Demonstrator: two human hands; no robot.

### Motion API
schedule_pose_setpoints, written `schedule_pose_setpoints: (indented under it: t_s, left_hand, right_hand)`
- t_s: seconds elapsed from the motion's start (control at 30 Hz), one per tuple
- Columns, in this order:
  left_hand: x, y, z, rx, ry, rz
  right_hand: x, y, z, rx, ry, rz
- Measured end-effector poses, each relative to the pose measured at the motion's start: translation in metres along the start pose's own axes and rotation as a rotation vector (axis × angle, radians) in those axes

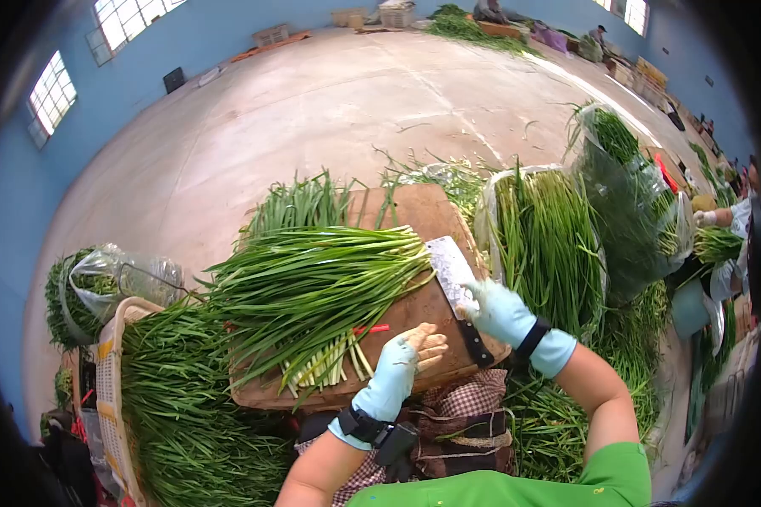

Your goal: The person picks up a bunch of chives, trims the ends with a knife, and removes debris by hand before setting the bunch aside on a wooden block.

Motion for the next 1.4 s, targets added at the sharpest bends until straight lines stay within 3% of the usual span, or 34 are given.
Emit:
schedule_pose_setpoints:
  t_s: [0.1,0.17,0.23,0.27,0.37,0.57,0.63,0.77,1.07,1.17,1.23,1.3,1.37,1.4]
  left_hand:
    - [0.008,-0.033,-0.003,-0.149,0.016,0.305]
    - [0.004,-0.047,-0.002,-0.199,0.036,0.482]
    - [-0.014,-0.056,-0.002,-0.222,0.209,0.593]
    - [-0.014,-0.066,-0.009,-0.260,0.230,0.614]
    - [-0.021,-0.073,-0.022,-0.318,0.282,0.646]
    - [-0.045,-0.070,-0.040,-0.243,0.399,0.666]
    - [-0.045,-0.074,-0.047,-0.250,0.439,0.668]
    - [-0.039,-0.072,-0.053,-0.233,0.426,0.752]
    - [-0.047,-0.030,-0.010,-0.105,0.539,0.615]
    - [-0.062,-0.011,0.010,-0.013,0.572,0.529]
    - [-0.097,0.013,0.046,0.018,0.787,0.082]
    - [-0.105,0.026,0.051,0.088,0.770,0.108]
    - [-0.134,0.044,0.079,-0.007,0.963,-0.368]
    - [-0.141,0.055,0.082,0.071,0.985,-0.402]
  right_hand:
    - [0.050,-0.032,-0.050,-0.127,-0.344,-0.131]
    - [0.073,-0.021,-0.098,-0.038,-0.360,-0.151]
    - [0.096,-0.006,-0.148,0.065,-0.349,-0.159]
    - [0.101,0.004,-0.172,0.120,-0.260,-0.197]
    - [0.081,0.064,-0.241,0.060,-0.179,-0.265]
    - [0.091,0.078,-0.219,0.275,-0.163,-0.225]
    - [0.089,0.076,-0.198,0.455,-0.075,-0.110]
    - [0.100,0.073,-0.158,0.589,-0.141,-0.253]
    - [0.129,-0.010,-0.082,0.377,-0.353,-0.391]
    - [0.129,-0.038,-0.043,0.382,-0.275,-0.806]
    - [0.129,-0.055,-0.024,0.352,-0.270,-0.916]
    - [0.128,-0.066,-0.009,0.278,-0.236,-1.014]
    - [0.119,-0.071,0.001,0.294,-0.134,-1.064]
    - [0.096,-0.065,0.001,0.339,-0.116,-0.969]
Point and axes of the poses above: each hand's wrist, its own z-axis away from the middle knuckle, its own y-axis out of the palm, x = y × z, the point moved 9 cm from there along -z, towards the middle knuckle, and after that the axes turned 1 degree about -x, right-handed, at the moved point
